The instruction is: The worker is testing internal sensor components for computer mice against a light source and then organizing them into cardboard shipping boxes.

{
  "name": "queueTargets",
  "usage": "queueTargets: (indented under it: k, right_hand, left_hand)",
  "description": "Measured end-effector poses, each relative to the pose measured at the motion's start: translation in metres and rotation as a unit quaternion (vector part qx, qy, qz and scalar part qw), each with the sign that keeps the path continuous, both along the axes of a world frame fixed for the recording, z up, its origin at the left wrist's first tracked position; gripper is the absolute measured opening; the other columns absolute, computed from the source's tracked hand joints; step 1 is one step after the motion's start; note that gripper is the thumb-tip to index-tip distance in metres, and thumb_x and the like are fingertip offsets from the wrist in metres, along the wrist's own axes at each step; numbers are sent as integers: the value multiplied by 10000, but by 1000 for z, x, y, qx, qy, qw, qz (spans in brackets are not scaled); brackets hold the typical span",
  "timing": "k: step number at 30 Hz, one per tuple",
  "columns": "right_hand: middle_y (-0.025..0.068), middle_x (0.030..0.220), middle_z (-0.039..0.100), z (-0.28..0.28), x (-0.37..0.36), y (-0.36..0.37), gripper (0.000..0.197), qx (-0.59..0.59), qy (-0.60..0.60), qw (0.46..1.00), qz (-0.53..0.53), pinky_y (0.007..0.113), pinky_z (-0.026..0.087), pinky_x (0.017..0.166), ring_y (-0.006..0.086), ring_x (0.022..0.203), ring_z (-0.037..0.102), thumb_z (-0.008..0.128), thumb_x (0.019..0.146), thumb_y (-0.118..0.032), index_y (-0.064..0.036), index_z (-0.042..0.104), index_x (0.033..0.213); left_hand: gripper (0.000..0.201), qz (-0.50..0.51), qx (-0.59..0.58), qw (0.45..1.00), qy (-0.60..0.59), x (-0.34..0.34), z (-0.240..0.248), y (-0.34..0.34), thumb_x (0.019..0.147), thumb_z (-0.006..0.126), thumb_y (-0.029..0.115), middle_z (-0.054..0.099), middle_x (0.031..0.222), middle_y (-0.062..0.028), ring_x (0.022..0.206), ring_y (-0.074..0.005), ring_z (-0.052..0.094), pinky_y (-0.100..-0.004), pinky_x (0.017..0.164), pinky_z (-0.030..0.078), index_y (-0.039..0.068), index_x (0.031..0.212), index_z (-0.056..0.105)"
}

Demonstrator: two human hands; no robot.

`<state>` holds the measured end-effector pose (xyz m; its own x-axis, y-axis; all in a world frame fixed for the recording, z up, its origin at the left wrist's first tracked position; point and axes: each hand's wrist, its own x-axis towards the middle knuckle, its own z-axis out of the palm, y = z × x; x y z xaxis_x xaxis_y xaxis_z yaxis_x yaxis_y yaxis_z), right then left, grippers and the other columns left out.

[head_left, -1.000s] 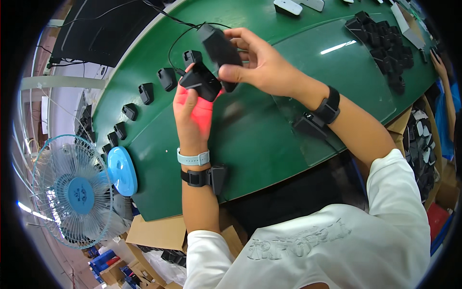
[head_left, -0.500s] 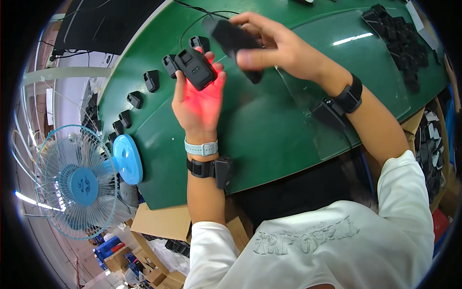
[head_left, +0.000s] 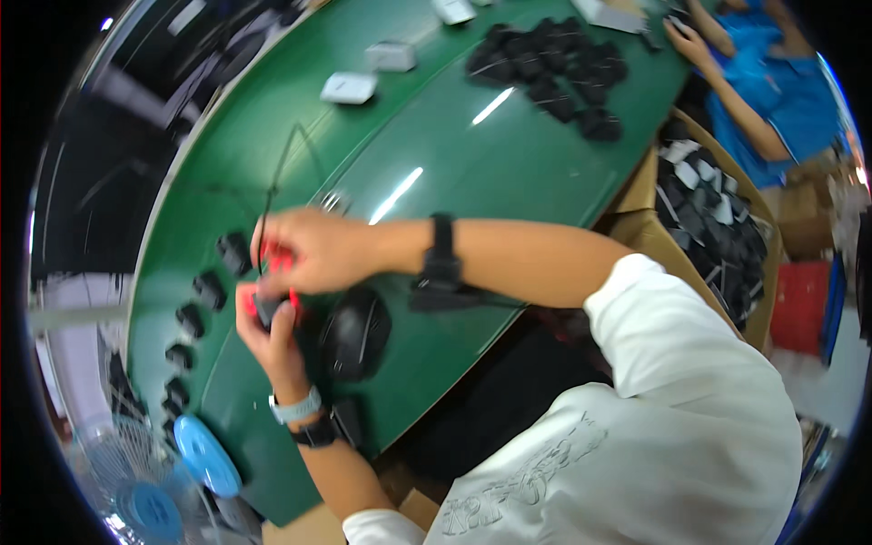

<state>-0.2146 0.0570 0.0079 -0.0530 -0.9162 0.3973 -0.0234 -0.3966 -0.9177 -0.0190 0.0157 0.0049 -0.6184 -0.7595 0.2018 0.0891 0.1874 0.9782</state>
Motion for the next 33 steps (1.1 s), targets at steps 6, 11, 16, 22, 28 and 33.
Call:
queueTargets:
  k: [6, 11, 16, 22, 28, 33]
  right_hand:
    - [217, 771, 674, -1, 26, 1, 223, -4, -39, 994, -97, 423, 516, 676, 380, 730, 662, 678, 876, -179, 38, 645, 917]
    - [207, 768, 684, -20, -5, -20, 178, 25, -9, 997, -77, 436, 518, 654, 337, 721, 682, 634, 909, -143, 26, 625, 965]
    - [202, 878, 716, -23, -1, 0, 274, -80, 224, 971, 32, 442, 530, 775, 324, 868, 694, 689, 871, -220, 32, 684, 978]
    - [213, 873, 689, -4, -3, 5, 251, -110, 211, 967, 87, 448, 514, 776, 356, 869, 665, 694, 857, -226, 4, 683, 956]
    - [195, 846, 674, -15, -10, -1, 236, -106, 166, 980, 24, 456, 498, 758, 364, 849, 647, 712, 834, -229, -15, 691, 932]
    - [175, 838, 696, -18, -6, -4, 210, -57, 171, 979, 91, 440, 505, 743, 338, 845, 666, 708, 789, -208, -12, 702, 865]
  left_hand:
    - [140, 109, -96, 982, -120, -4, 5, 1, 901, 639, 106, 500, 752, 16, 616, -53, 442, -193, 535, 336, 70, 923, 506]
    - [159, 172, -55, 974, -139, -28, 62, 12, 922, 654, 135, 553, 798, -28, 673, -89, 520, -242, 583, 424, 23, 953, 546]
    - [361, -147, -179, 946, -227, -168, 131, 108, 856, 732, 61, 629, 948, -55, 830, -122, 588, -256, 802, 482, -48, 1165, 580]
    - [479, -487, -333, 768, -250, -344, 80, 209, 796, 835, 232, 694, 996, -177, 890, -243, 680, -338, 811, 532, -27, 1137, 623]
    - [427, -616, -380, 668, -173, -412, 13, 323, 728, 801, 228, 685, 1021, -231, 997, -417, 660, -487, 874, 533, 12, 1076, 681]
    - [299, -506, -511, 677, -157, -390, 33, 296, 742, 794, 257, 685, 992, -213, 971, -386, 679, -473, 856, 550, 38, 937, 736]
